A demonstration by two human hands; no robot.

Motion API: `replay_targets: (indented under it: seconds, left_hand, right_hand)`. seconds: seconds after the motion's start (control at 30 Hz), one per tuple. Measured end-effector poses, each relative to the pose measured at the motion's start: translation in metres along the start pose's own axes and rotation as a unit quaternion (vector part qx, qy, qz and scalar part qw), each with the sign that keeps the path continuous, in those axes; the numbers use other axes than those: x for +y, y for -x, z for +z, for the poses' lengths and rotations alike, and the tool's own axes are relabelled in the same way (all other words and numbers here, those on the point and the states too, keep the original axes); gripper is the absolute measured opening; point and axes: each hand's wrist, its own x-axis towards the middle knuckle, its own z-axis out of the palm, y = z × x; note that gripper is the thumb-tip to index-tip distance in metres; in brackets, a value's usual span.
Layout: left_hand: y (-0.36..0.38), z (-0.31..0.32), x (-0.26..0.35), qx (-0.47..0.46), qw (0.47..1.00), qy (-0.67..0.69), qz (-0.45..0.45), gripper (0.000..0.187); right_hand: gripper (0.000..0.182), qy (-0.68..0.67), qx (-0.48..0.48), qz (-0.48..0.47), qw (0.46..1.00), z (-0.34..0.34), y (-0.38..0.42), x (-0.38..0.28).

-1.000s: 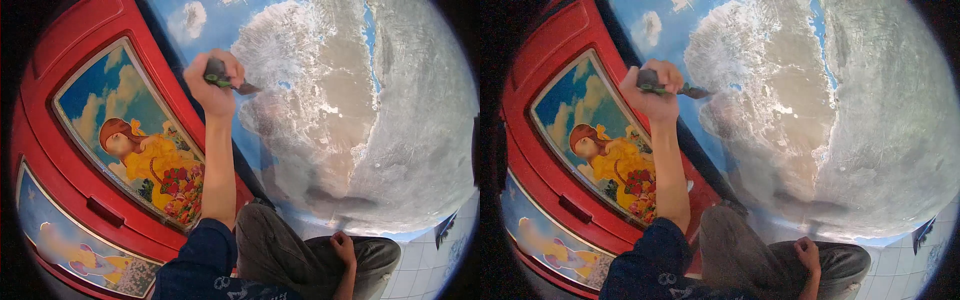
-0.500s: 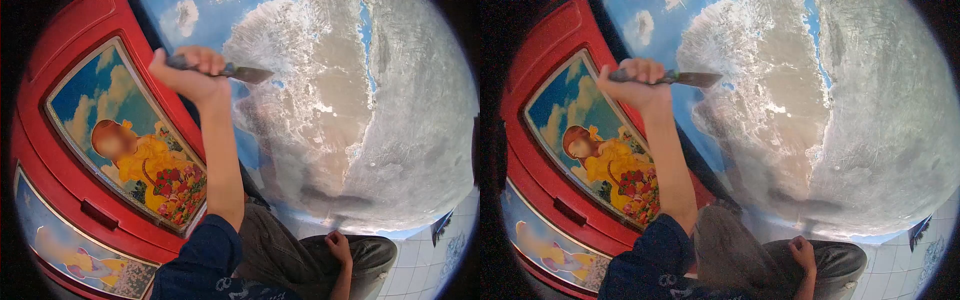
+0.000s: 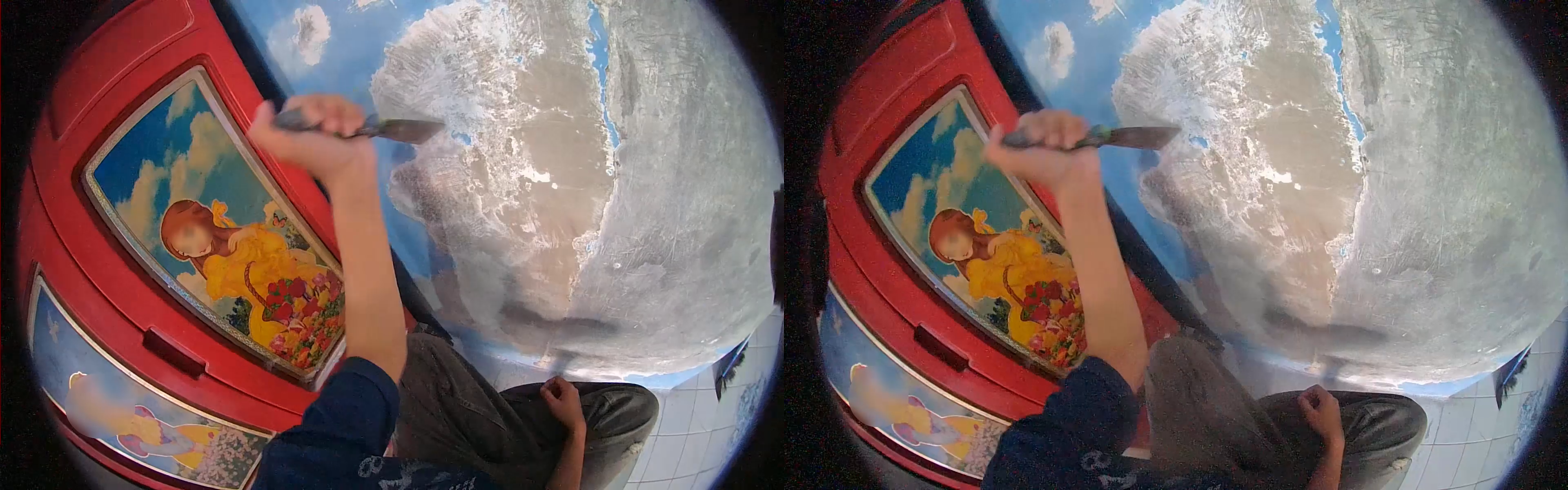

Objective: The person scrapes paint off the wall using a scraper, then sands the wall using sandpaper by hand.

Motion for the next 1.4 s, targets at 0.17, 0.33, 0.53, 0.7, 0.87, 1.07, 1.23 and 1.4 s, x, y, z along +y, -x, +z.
replay_targets:
  seconds: [0.17, 0.33, 0.53, 0.7, 0.87, 1.07, 1.23, 1.4]
  left_hand:
    - [0.007, 0.011, -0.013, 0.033, 0.999, -0.027, 0.015, 0.046]
    - [0.004, 0.003, -0.003, 0.007, 1.000, 0.016, -0.001, 0.044]
    - [0.007, 0.013, -0.005, -0.008, 1.000, 0.004, 0.006, 0.046]
    - [0.014, 0.017, -0.004, 0.038, 0.999, -0.006, 0.006, 0.043]
    - [0.007, 0.004, -0.016, 0.073, 0.997, -0.003, 0.021, 0.047]
    - [0.004, 0.009, 0.002, 0.065, 0.996, 0.056, -0.033, 0.048]
    - [0.011, 0.005, -0.010, 0.039, 0.999, 0.017, -0.017, 0.048]
    - [0.015, 0.014, -0.012, 0.043, 0.998, -0.037, 0.018, 0.046]
  right_hand:
    - [0.013, -0.022, 0.019, -0.043, 0.999, 0.000, -0.002, 0.003]
    - [0.015, -0.003, 0.014, -0.041, 0.999, 0.002, -0.003, 0.002]
    - [0.014, -0.019, 0.017, -0.042, 0.999, 0.004, -0.002, 0.005]
    - [0.015, -0.008, 0.010, -0.037, 0.999, 0.002, 0.000, 0.004]
    - [0.016, 0.017, 0.004, -0.010, 1.000, 0.001, 0.000, -0.001]
    - [0.017, -0.009, 0.005, -0.018, 1.000, 0.006, -0.002, 0.001]
    - [0.017, 0.000, 0.007, -0.029, 1.000, 0.002, 0.000, 0.007]
    - [0.016, -0.007, 0.006, -0.031, 0.999, 0.000, 0.002, -0.003]
